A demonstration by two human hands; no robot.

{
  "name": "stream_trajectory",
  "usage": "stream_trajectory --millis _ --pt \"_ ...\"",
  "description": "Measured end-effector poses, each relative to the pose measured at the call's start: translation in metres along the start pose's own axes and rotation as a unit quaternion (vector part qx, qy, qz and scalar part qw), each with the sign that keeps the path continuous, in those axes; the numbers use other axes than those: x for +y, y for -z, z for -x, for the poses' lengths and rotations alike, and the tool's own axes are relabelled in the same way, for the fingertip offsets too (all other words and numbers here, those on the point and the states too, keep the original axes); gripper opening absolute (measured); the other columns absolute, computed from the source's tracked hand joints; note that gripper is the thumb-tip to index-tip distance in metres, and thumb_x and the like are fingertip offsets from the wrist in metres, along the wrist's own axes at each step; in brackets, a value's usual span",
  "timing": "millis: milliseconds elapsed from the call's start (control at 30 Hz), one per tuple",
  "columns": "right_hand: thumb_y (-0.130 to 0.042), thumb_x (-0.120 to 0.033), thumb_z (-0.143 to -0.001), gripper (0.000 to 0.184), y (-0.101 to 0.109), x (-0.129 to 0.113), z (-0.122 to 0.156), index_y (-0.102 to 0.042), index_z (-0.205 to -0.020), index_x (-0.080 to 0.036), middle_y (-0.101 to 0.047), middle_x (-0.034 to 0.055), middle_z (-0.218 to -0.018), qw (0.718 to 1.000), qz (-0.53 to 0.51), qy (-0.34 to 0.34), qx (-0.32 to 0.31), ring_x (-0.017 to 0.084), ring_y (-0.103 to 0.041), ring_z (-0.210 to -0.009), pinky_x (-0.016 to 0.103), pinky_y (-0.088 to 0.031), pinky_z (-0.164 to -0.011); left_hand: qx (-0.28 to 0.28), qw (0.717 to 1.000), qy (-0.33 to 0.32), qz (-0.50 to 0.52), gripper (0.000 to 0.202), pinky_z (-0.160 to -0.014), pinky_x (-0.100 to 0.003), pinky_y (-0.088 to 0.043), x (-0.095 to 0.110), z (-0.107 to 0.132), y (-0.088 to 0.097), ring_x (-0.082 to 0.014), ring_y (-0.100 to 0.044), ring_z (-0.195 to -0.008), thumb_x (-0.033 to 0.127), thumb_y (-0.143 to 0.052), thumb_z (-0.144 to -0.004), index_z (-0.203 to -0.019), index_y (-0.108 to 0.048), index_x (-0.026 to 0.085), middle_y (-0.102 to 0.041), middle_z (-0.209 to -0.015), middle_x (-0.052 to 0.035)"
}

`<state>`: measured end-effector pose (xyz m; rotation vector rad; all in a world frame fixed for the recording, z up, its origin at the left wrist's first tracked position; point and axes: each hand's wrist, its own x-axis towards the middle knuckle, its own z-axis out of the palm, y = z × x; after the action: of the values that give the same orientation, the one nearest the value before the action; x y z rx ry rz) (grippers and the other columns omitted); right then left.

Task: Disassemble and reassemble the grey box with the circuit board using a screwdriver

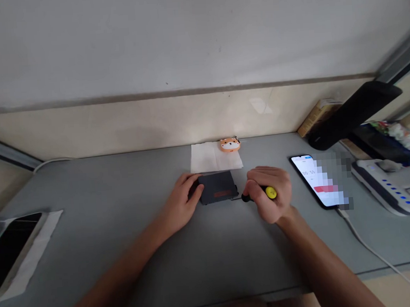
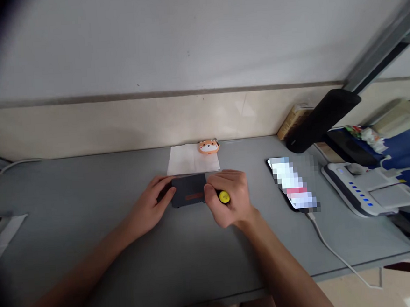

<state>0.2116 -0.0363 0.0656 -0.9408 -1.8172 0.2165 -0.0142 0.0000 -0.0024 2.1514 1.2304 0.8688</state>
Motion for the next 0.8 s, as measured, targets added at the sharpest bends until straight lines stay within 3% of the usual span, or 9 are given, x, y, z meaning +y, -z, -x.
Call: stream_trajectory --millis 300,567,800 --pt "-0.046 -0.016 -0.083 0.038 0.0063 0.0026 0.0008 -0.044 -0.045 -0.023 -0.044 -0.0019 -0.041 0.999 0.033 -0.037 0.016 0.011 -0.038 -0.040 0.029 -0.029 -0.047 0.001 1.000 0.005 -0.012 0.028 -0.099 -0.035 -0.054 0.0012 0.0012 0.0001 -0.0201 -0.065 -0.110 0.031 -0.046 -0.104 -0.124 -0.063 0.020 -0.064 -0.118 -0.0085" --pt "-0.044 -0.011 -0.084 0.037 0.0036 0.0069 0.0034 -0.044 -0.049 -0.022 -0.044 -0.0025 -0.042 0.999 0.033 0.013 0.017 0.010 -0.039 -0.040 0.028 -0.030 -0.045 0.025 0.997 -0.029 -0.062 0.032 -0.109 -0.043 -0.050 0.0008 0.0055 -0.0023 -0.0238 -0.059 -0.123 0.030 -0.041 -0.106 -0.134 -0.054 0.024 -0.063 -0.127 -0.0097" --pt "-0.045 -0.009 -0.083 0.035 -0.0011 0.0035 0.0056 -0.042 -0.050 -0.021 -0.042 -0.0032 -0.043 0.999 0.022 0.043 0.011 0.009 -0.037 -0.041 0.028 -0.029 -0.045 0.033 0.992 -0.060 -0.107 0.030 -0.108 -0.047 -0.051 0.0017 0.0054 0.0000 -0.0250 -0.060 -0.121 0.027 -0.039 -0.106 -0.131 -0.054 0.022 -0.065 -0.124 -0.0094"
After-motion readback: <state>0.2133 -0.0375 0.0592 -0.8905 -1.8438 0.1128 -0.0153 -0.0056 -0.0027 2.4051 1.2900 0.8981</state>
